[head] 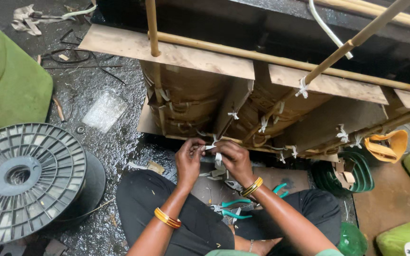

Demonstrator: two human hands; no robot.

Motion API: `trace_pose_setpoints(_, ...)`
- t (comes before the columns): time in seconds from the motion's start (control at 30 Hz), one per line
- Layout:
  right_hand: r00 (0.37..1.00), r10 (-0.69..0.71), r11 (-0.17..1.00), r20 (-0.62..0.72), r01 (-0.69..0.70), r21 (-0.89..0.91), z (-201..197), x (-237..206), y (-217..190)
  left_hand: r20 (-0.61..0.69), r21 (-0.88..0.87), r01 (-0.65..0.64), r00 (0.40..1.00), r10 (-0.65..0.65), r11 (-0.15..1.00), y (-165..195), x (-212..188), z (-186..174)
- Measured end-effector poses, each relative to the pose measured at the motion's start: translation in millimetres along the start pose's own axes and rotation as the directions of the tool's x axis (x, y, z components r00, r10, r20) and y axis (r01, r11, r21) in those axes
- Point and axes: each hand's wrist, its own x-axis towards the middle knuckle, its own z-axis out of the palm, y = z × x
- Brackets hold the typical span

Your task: The person ties white straps around vertical wooden dowels on a wooden structure using both hands. They repeatedly wrap, pull, and knot the straps to secure them in place.

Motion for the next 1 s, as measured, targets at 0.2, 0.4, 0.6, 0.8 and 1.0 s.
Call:
trace_pose_setpoints(0.2,0.965,0.260,0.956,-0.022,-0.254,0.146,-1,7,-9,0.116,-0.277,0.182,0.981,-0.155,0.944,-15,-5,13)
trace_pose_setpoints(0.4,0.968,-0.193,0.898,0.160,0.240,-0.368,-9,19,-16,0.047,0.072,0.036,0.998,-0.040,0.997,5,0,11)
trace_pose_setpoints(0.6,0.761,-0.542,0.588,0.356,0.646,-0.487,-5,37,-5,0.094,0.241,-0.306,0.952,0.292,0.921,22,11,1)
trace_pose_setpoints(0.8,0.807,-0.528,0.659,0.264,0.586,-0.472,-13,17,0,0.234,0.384,-0.439,0.897,0.375,0.812,14,8,-10)
trace_pose_setpoints(1.0,0.850,-0.328,0.719,0.411,0.507,-0.475,-28,-2,3,0.375,0.593,-0.489,0.871,0.318,0.640,11,6,-18)
